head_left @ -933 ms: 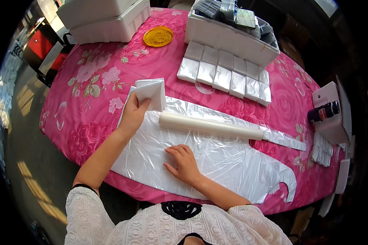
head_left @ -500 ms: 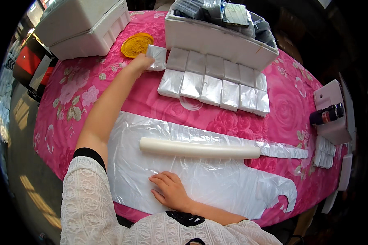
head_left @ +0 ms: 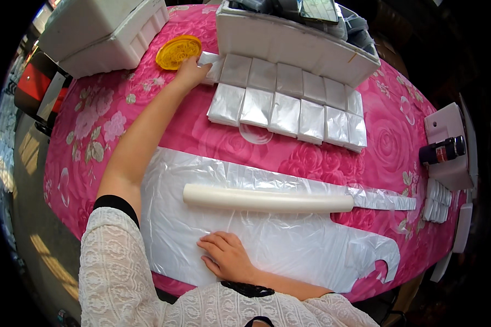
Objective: The person wraps small white rectangular items in clear plastic film on a pink floral tablecloth. They unroll the film, place an item, fold the film around it, and set the wrapped item aside. The process repeats with multiple items.
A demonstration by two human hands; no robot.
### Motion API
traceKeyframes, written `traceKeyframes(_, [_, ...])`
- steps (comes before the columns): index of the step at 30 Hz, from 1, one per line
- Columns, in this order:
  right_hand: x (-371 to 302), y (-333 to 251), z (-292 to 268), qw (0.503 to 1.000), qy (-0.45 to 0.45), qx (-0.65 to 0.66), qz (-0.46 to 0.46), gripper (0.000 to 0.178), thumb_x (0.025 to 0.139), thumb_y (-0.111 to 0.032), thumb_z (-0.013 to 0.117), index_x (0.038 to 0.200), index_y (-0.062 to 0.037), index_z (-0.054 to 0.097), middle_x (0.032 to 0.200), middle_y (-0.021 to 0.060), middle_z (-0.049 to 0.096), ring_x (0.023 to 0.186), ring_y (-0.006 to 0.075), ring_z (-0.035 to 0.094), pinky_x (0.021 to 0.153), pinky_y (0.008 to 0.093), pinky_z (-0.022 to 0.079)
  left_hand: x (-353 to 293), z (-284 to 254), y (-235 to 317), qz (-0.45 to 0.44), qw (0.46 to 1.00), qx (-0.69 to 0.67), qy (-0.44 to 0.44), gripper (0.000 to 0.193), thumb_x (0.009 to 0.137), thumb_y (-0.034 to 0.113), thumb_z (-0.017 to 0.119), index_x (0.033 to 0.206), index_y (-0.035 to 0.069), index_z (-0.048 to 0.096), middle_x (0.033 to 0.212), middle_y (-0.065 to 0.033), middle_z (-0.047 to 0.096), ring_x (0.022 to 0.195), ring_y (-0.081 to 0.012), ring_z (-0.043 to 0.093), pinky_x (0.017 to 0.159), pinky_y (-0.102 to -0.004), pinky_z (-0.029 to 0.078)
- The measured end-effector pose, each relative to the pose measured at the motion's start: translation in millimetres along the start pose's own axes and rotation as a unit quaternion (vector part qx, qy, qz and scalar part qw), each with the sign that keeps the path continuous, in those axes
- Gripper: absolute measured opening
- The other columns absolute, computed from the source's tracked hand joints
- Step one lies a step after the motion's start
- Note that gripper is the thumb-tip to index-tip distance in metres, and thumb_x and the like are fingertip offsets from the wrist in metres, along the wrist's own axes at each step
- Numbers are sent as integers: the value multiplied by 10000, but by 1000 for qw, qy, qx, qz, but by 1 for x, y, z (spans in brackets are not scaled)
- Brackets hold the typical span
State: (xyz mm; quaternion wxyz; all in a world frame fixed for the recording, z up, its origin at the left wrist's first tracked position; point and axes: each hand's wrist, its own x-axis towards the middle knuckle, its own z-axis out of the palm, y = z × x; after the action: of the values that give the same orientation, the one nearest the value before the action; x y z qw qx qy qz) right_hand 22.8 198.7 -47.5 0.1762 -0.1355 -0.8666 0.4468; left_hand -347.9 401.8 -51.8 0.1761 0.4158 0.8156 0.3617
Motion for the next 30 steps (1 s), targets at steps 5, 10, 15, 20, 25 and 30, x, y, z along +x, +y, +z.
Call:
traceKeyframes(5, [0, 1, 1, 1000, 3, 5, -3, 335, 705, -118, 659, 1031, -86, 586, 1048, 43, 565, 1025, 230, 492, 868, 358, 382, -20, -25, -14, 213, 970, 116, -16, 783, 703, 243, 693, 1335, -20, 313, 1327, -244, 370, 1245, -318, 366, 1028, -355, 303])
traceKeyframes(10, [0, 0, 2, 1000, 0, 3, -1, 325, 701, -113, 660, 1018, -86, 590, 1042, 37, 569, 1021, 226, 497, 866, 358, 383, -27, -21, -33, 224, 958, 181, -9, 883, 657, 288, 744, 1339, -27, 281, 1355, -250, 309, 1262, -361, 310, 1048, -382, 268])
traceKeyframes(15, [0, 0, 1, 1000, 1, 2, 4, 320, 702, -109, 659, 1014, -88, 592, 1036, 33, 572, 1020, 223, 499, 865, 354, 384, -26, -2, -24, 233, 961, 128, 75, 793, 682, 240, 744, 1307, -26, 335, 1290, -229, 408, 1203, -339, 399, 1001, -373, 331])
traceKeyframes(20, [0, -2, 0, 1000, 1, 4, 1, 315, 704, -108, 657, 1011, -87, 591, 1041, 34, 570, 1022, 224, 498, 860, 354, 384, -27, 2, -18, 219, 963, 138, 77, 780, 674, 231, 751, 1294, -30, 357, 1216, -224, 484, 1140, -330, 467, 966, -368, 366])
traceKeyframes(25, [1, 0, 0, 1000, 2, -5, -9, 301, 711, -108, 653, 1005, -83, 592, 1048, 42, 567, 1024, 234, 494, 858, 363, 382, -34, -1, 3, 163, 984, 68, 16, 787, 684, 208, 736, 1309, -37, 323, 1178, -226, 510, 1112, -314, 497, 947, -354, 382])
traceKeyframes(30, [1, 1, 0, 1000, 10, -8, -24, 289, 717, -104, 648, 999, -76, 591, 1045, 49, 566, 1024, 242, 494, 861, 373, 380, -29, -1, 10, 122, 991, -48, -16, 615, 685, 151, 717, 1192, -11, 408, 1118, -179, 551, 1068, -273, 530, 907, -337, 402])
